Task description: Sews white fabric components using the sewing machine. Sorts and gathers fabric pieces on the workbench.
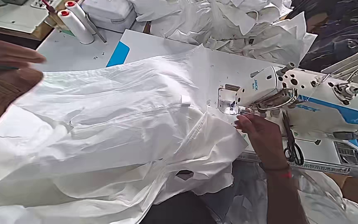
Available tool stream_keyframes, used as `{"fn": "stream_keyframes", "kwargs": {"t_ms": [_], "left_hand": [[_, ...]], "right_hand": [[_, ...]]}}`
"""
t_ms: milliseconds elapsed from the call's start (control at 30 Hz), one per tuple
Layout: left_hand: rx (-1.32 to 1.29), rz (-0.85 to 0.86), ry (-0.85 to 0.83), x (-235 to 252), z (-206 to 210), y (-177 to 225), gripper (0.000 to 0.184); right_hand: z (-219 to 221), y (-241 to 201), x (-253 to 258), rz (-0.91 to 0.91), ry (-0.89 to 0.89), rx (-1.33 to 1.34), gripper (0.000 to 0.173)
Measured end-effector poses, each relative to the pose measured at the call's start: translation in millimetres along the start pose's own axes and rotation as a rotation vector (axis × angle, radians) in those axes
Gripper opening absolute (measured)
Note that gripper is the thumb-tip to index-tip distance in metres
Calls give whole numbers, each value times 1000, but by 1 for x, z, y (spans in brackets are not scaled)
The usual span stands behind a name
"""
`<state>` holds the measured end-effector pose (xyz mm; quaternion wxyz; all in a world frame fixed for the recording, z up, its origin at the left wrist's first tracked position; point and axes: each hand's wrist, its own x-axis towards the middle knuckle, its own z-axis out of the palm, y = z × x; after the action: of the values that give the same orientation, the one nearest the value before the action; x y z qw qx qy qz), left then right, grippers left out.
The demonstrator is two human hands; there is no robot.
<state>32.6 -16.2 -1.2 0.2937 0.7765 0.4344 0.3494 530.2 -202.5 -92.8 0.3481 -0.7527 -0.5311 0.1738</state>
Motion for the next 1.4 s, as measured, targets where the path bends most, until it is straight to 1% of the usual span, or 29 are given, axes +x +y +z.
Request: {"fn": "stream_keyframes", "kwargs": {"t_ms": [33, 100, 133, 167, 200, 267, 300, 367, 433, 467, 500, 533, 567, 600, 667, 700, 733, 767, 800, 833, 900, 1067, 1133, 1167, 1200, 1267, 1300, 1367, 1400], "left_hand": [[-74, 62, -139, 2, 33, 27, 31], [-55, 130, -436, 11, 102, 66, 24], [-11, 119, -554, 21, 139, 74, 23], [-31, 53, -652, 33, 176, 75, 21], [-115, -66, -721, 45, 214, 72, 20], [-339, -304, -795, 67, 281, 57, 27], [-491, -406, -774, 70, 308, 53, 29], [-759, -561, -692, 68, 335, 58, 36], [-916, -641, -617, 57, 340, 64, 45], [-956, -645, -607, 52, 340, 60, 50], [-985, -643, -615, 45, 340, 53, 56], [-1008, -635, -632, 37, 339, 45, 62], [-1038, -627, -655, 28, 337, 38, 66], [-1082, -613, -683, 21, 334, 33, 71], [-1132, -583, -747, 11, 325, 30, 82], [-1147, -568, -783, 10, 323, 29, 89], [-1159, -558, -815, 11, 322, 29, 94], [-1159, -551, -843, 13, 322, 29, 98], [-1159, -541, -867, 14, 324, 28, 101], [-1160, -522, -893, 15, 326, 29, 103], [-1164, -485, -937, 19, 330, 30, 108], [-1134, -425, -997, 21, 331, 26, 117], [-1049, -378, -1019, 20, 327, 27, 124], [-953, -327, -1033, 18, 324, 30, 127], [-835, -245, -1042, 10, 322, 33, 123], [-581, 55, -1076, -20, 318, 42, 103], [-481, 192, -1132, -40, 317, 47, 92], [-340, 416, -1377, -68, 318, 58, 73], [-308, 494, -1488, -71, 320, 65, 64]], "right_hand": [[-21, 16, -17, 44, 91, -74, 30], [-57, 61, -40, 173, 237, -362, 31], [-71, 85, -48, 284, 230, -487, 32], [-81, 108, -54, 391, 181, -572, 35], [-88, 127, -59, 476, 115, -626, 39], [-91, 152, -64, 518, 44, -690, 45], [-92, 160, -68, 494, 44, -707, 46], [-99, 163, -70, 475, 57, -648, 49], [-103, 158, -72, 519, 116, -458, 58], [-102, 156, -75, 554, 153, -283, 57], [-101, 155, -83, 585, 192, -52, 49], [-99, 154, -94, 599, 243, 223, 34], [-97, 157, -109, 581, 285, 530, 16], [-96, 158, -127, 534, 293, 820, 8], [-85, 149, -163, 354, 230, 1337, 26], [-74, 137, -176, 244, 138, 1503, 37], [-60, 120, -184, 170, 62, 1570, 43], [-47, 100, -186, 128, -9, 1570, 44], [-37, 76, -183, 140, -82, 1519, 39], [-30, 54, -175, 186, -144, 1426, 30], [-20, 33, -154, 292, -222, 1283, 24], [-10, 37, -116, 302, -461, 1197, 18], [-11, 33, -111, 284, -522, 1120, 18], [-15, 30, -112, 268, -516, 1115, 18], [-22, 27, -119, 251, -482, 1112, 17], [-48, 25, -137, 251, -333, 1059, 15], [-61, 27, -148, 277, -229, 1011, 15], [-79, 35, -157, 377, 11, 821, 16], [-81, 44, -154, 425, 119, 652, 18]]}}
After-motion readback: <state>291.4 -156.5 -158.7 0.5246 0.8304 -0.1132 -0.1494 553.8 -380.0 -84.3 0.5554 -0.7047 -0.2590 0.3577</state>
